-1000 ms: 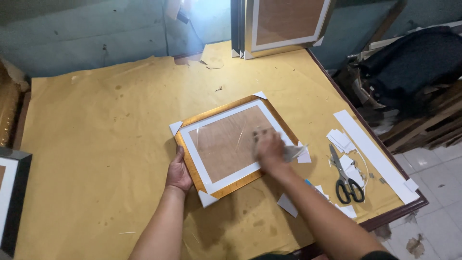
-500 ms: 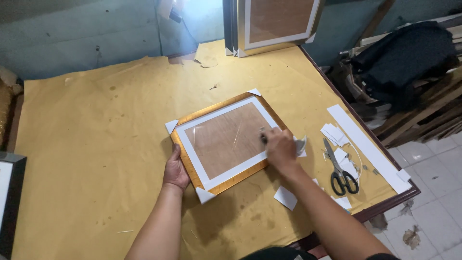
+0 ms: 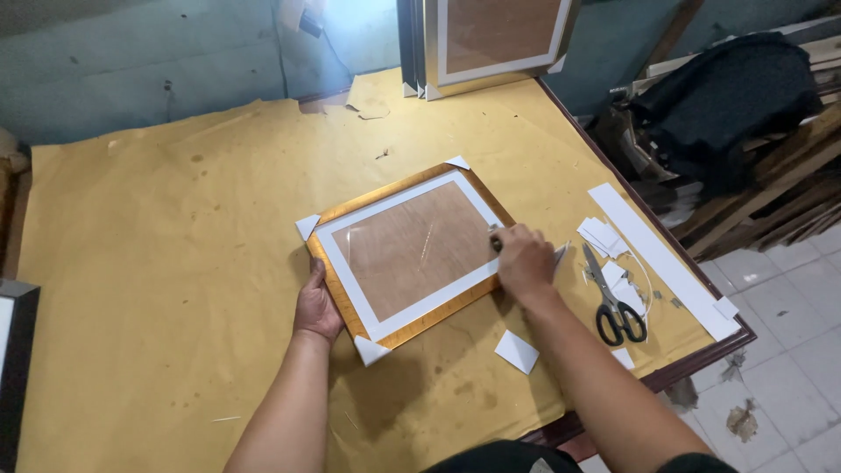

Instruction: Cleaning glass and applying corner protectors to picture frames in a workshop.

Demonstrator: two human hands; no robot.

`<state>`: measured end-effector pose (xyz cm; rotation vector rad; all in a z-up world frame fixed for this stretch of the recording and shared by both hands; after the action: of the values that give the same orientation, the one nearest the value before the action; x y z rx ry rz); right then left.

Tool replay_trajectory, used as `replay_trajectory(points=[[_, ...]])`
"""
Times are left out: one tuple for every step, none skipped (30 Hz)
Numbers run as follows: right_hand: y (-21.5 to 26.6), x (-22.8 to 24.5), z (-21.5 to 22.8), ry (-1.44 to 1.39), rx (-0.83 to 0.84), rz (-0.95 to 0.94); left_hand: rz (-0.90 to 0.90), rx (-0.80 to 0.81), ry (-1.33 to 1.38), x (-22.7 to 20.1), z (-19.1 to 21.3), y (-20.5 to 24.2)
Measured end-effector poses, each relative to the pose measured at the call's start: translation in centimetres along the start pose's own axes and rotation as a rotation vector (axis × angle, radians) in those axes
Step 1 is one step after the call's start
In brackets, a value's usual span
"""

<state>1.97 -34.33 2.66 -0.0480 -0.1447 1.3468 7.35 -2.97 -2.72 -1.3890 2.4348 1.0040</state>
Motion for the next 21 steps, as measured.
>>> replay_trajectory(points=[[1.2,3.2,1.4,-0.002,-0.004,0.0,-0.003,0.003,-0.003,-0.2,0.1,-0.2],[2.7,7.1,2.5,-0.122,0.02,0.099,-0.003,-0.007,-0.001,-0.1,0.4,-0.3],[4.2,11.0,3.7,-0.241,0.043,0.198,-0.003,-0.016,0.001,0.1,0.7,-0.4],[5.4,12.4,4.9,-0.242,0.041,0.196,-0.002,-0.014,-0.001,-0.1,1.3,-1.2],[7.1,15.6,6.7,-0.274,-0.007,0.407,-0.01,-0.005,-0.008,-0.2,1.8,-1.9],[9.2,18.5,8.5,-0.302,-0.053,0.616,-0.013,0.002,-0.012,-0.1,2.5,-2.6],[8.6,17.1,9.0,-0.3,-0.05,0.613,-0.009,0.003,-0.011,0.2,1.8,-1.9],[7.1,14.7,8.7,-0.296,0.017,0.451,-0.001,0.002,-0.007,0.3,1.2,-1.2],[5.9,12.2,8.4,-0.291,0.083,0.288,0.008,0.001,-0.002,0.3,0.6,-0.5],[4.3,9.2,6.6,-0.291,0.082,0.289,0.006,0.002,-0.001,0.2,0.4,-0.4],[2.6,5.0,4.6,-0.152,0.091,0.155,0.003,-0.003,-0.003,0.1,0.2,-0.2],[1.2,0.7,2.7,-0.012,0.101,0.02,0.003,-0.008,-0.003,0.3,0.1,0.0],[0.8,0.4,1.4,-0.01,0.102,0.02,0.005,-0.009,-0.001,0.4,0.2,-0.1],[0.3,0.1,0.4,0.005,0.058,0.009,0.002,-0.01,-0.005,0.4,0.3,-0.2],[-0.2,-0.3,-0.5,0.02,0.013,-0.001,-0.002,-0.012,-0.009,0.4,0.4,-0.3],[1.0,3.3,0.1,0.018,0.014,0.002,-0.004,-0.015,-0.009,0.5,0.4,-0.2],[2.3,7.7,0.3,-0.047,0.058,0.088,-0.007,-0.017,0.004,0.7,0.4,-0.1],[3.3,12.1,0.7,-0.113,0.096,0.175,-0.014,-0.015,0.016,0.6,0.2,-0.1],[4.7,14.6,1.4,-0.115,0.091,0.179,-0.02,-0.014,0.014,0.2,0.4,-0.7],[7.0,19.3,3.5,-0.241,-0.034,0.466,-0.026,-0.009,0.012,0.2,0.8,-1.0],[10.2,23.5,5.7,-0.366,-0.164,0.751,-0.031,-0.003,0.009,0.2,1.3,-1.4]])
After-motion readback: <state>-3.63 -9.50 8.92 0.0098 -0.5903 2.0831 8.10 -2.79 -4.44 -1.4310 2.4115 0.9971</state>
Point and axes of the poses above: each hand's wrist, its own y-axis away from the middle knuckle, its own z-axis out of the back of the hand, x = y × z, the point moved 9 cm from there along -y, towards the middle knuckle, and after that the axes turned 5 degrees about z, right-handed, at the moved point
